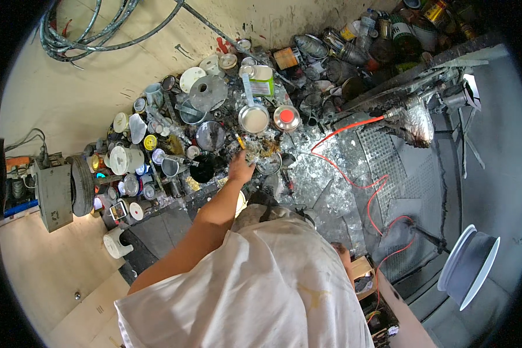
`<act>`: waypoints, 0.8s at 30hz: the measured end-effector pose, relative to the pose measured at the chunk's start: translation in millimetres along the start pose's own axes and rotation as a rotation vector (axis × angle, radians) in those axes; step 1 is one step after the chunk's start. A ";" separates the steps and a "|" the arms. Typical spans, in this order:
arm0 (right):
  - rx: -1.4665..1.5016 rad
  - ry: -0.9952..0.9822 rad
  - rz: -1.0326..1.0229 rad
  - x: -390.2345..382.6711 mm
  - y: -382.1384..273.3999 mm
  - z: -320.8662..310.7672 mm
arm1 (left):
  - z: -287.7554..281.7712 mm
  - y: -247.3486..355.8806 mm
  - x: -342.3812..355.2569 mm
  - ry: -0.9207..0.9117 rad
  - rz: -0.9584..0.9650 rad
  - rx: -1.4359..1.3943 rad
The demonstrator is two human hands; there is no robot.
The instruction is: The recorder mixes black paint and then uses a spray gun to paint a car rim in a spray booth.
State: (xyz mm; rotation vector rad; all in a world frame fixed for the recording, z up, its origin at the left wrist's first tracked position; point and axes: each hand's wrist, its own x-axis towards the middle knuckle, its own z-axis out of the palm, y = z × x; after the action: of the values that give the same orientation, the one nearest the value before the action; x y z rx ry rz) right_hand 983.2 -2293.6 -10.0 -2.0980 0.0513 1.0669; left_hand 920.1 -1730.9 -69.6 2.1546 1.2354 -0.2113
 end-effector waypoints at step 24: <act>-0.340 -0.150 -0.057 56.6 36.4 11.4 | -8.3 -39.3 -24.3 0.161 -0.053 -0.178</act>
State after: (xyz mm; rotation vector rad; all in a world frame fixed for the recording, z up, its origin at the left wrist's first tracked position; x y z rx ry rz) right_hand 999.4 -2295.6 -76.2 -2.2933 -0.2802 1.2654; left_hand 873.2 -1729.5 -70.2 2.0183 1.3488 0.0495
